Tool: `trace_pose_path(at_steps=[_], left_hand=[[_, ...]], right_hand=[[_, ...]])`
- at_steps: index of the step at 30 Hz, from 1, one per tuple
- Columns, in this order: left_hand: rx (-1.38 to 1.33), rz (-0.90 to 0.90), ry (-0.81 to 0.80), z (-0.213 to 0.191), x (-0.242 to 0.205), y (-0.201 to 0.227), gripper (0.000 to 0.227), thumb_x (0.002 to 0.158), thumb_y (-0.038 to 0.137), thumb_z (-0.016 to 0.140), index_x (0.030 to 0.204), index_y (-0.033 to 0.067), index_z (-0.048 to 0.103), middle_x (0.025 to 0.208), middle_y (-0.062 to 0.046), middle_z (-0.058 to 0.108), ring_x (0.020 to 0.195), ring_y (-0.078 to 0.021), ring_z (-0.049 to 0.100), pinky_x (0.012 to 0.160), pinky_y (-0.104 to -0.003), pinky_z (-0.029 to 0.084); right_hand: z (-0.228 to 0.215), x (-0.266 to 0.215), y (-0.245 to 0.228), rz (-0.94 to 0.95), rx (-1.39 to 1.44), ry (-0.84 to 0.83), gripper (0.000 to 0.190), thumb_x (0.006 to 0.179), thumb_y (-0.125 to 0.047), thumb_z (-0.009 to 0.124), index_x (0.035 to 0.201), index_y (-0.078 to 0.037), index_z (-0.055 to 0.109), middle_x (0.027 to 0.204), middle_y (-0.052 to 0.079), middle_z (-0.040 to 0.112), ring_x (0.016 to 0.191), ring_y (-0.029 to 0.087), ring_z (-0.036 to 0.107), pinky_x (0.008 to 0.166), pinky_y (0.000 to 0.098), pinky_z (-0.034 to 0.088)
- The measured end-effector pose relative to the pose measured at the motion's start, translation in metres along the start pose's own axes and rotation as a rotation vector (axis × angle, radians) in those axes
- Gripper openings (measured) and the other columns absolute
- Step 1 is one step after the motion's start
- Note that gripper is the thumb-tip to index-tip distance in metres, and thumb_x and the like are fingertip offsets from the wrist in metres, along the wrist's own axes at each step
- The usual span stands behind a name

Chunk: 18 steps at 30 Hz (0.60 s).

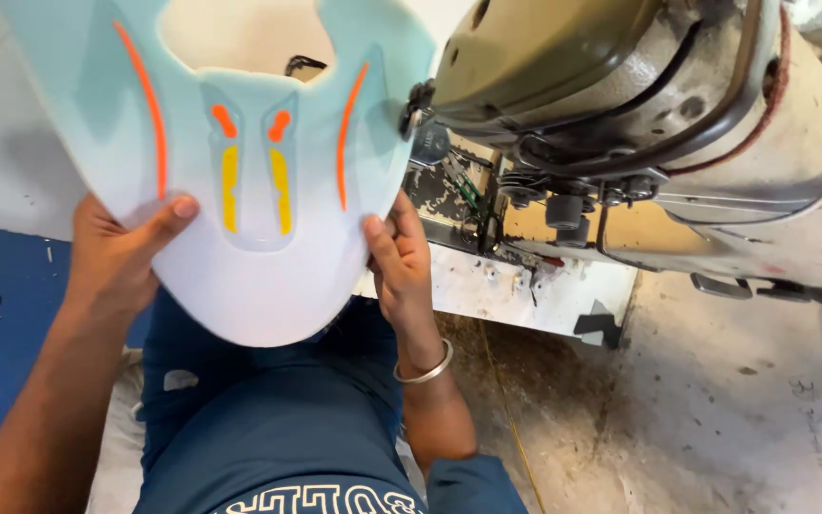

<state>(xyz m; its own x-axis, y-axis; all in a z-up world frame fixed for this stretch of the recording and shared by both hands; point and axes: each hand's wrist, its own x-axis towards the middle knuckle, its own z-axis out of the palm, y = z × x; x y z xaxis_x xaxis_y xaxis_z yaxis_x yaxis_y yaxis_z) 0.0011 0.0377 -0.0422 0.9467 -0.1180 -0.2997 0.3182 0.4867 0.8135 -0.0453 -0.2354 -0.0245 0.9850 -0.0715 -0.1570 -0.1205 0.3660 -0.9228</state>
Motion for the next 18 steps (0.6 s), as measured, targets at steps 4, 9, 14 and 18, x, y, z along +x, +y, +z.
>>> trace_pose_path(at_steps=[4,9,14,18], left_hand=[[0.045,0.158,-0.049,0.01,0.007,0.007,0.035,0.097,0.004,0.078,0.129,0.0003,0.063,0.119,-0.013,0.071,0.107,-0.0193,0.072,0.096,-0.038,0.062],[0.099,0.24,-0.06,0.018,0.025,0.021,0.037,0.102,0.003,0.077,0.134,-0.0022,0.059,0.119,-0.014,0.07,0.108,-0.0184,0.071,0.1,-0.037,0.062],[0.126,0.337,-0.121,0.022,0.049,0.028,0.044,0.103,0.007,0.079,0.137,-0.0023,0.053,0.119,-0.015,0.069,0.107,-0.0185,0.073,0.098,-0.035,0.062],[0.135,0.411,-0.183,0.037,0.062,0.042,0.041,0.107,0.009,0.08,0.134,-0.0029,0.052,0.123,-0.015,0.069,0.11,-0.0164,0.071,0.101,-0.032,0.061]], right_hand=[[0.008,0.009,-0.018,0.004,0.001,0.014,0.056,0.111,-0.015,0.057,0.159,0.003,0.035,0.126,0.009,0.067,0.107,0.01,0.063,0.092,0.0255,0.053],[0.007,0.016,-0.018,0.011,-0.006,0.009,0.052,0.109,-0.015,0.056,0.155,0.003,0.038,0.125,0.008,0.067,0.11,0.01,0.065,0.096,0.0258,0.054],[0.01,0.021,-0.02,0.025,0.011,0.017,0.046,0.11,-0.017,0.057,0.15,0.003,0.044,0.114,0.009,0.069,0.099,0.014,0.07,0.085,0.0308,0.06],[0.01,0.024,-0.022,0.023,0.012,0.039,0.045,0.11,-0.019,0.057,0.147,0.002,0.046,0.112,0.009,0.069,0.097,0.015,0.071,0.083,0.0329,0.063]])
